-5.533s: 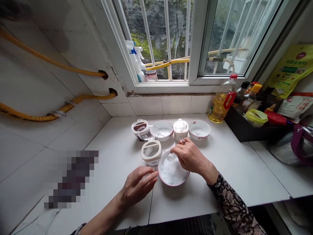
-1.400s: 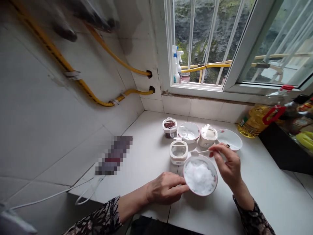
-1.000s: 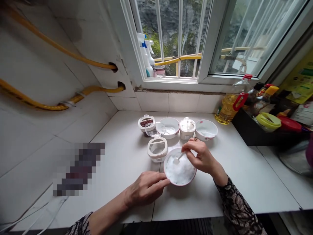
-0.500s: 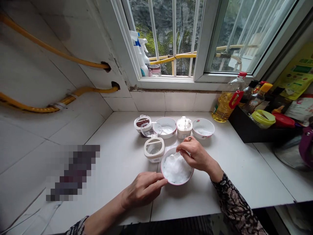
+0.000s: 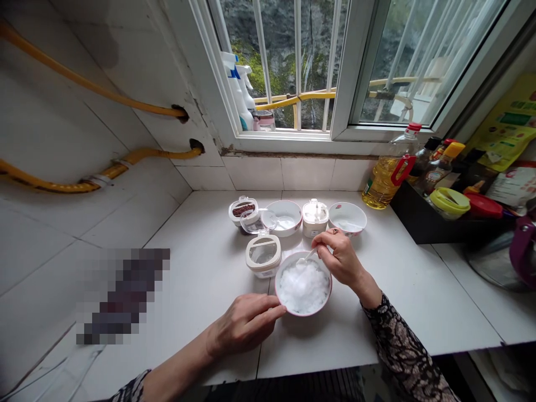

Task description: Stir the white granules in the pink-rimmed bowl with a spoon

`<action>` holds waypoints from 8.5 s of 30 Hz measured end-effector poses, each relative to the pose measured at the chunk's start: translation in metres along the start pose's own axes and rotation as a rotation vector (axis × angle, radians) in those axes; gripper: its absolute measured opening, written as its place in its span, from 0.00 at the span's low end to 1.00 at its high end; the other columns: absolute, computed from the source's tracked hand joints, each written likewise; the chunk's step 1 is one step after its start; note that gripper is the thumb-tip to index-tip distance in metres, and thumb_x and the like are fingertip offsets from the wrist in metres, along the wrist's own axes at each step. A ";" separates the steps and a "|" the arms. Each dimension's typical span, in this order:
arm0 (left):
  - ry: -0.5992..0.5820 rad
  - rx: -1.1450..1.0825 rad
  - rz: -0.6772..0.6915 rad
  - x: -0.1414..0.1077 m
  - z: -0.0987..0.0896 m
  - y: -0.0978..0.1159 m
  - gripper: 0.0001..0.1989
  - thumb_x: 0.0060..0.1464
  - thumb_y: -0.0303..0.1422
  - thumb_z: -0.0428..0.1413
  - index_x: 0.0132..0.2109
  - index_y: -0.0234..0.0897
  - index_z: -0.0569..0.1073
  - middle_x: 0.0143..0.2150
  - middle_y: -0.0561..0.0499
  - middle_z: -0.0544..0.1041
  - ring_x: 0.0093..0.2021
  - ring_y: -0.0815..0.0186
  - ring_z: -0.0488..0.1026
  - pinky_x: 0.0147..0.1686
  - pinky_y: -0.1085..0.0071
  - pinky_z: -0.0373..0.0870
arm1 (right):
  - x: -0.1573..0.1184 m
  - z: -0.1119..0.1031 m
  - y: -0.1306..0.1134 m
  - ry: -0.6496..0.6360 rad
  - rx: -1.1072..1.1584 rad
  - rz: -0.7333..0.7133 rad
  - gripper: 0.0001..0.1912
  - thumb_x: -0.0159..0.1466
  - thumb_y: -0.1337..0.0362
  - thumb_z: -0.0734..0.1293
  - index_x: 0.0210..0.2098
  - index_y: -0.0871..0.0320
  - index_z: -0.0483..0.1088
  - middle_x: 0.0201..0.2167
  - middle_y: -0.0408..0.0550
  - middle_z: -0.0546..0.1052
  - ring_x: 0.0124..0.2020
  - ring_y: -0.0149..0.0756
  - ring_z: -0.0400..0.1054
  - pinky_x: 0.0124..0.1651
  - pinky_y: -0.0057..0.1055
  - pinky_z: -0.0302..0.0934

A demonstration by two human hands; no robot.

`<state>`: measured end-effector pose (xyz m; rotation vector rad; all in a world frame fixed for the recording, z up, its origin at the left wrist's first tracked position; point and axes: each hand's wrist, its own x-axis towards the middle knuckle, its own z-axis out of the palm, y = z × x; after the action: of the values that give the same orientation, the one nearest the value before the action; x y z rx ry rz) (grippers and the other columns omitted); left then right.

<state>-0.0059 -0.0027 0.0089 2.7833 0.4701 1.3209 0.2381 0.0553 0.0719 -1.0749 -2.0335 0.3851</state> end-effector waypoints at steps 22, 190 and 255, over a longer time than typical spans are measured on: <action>0.012 0.005 0.005 0.001 0.001 0.000 0.18 0.53 0.16 0.48 0.49 0.30 0.69 0.33 0.46 0.78 0.26 0.69 0.73 0.25 0.75 0.72 | -0.001 0.009 0.001 0.056 -0.037 0.033 0.11 0.61 0.70 0.60 0.28 0.54 0.72 0.20 0.43 0.73 0.29 0.38 0.66 0.42 0.38 0.57; -0.015 0.023 -0.005 0.000 0.000 0.001 0.17 0.55 0.17 0.47 0.50 0.31 0.69 0.34 0.47 0.77 0.26 0.69 0.73 0.24 0.75 0.71 | -0.001 0.012 -0.005 0.015 -0.066 -0.173 0.11 0.63 0.74 0.59 0.31 0.56 0.71 0.25 0.43 0.78 0.30 0.36 0.66 0.43 0.38 0.56; -0.008 0.029 -0.005 0.000 0.001 0.001 0.18 0.53 0.17 0.47 0.50 0.32 0.69 0.33 0.47 0.78 0.27 0.69 0.73 0.25 0.75 0.73 | 0.004 0.016 0.006 0.138 0.332 0.461 0.09 0.55 0.64 0.60 0.23 0.57 0.71 0.15 0.40 0.68 0.19 0.32 0.62 0.27 0.29 0.58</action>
<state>-0.0053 -0.0036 0.0082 2.8078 0.4990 1.3125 0.2278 0.0633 0.0602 -1.3098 -1.5205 0.8276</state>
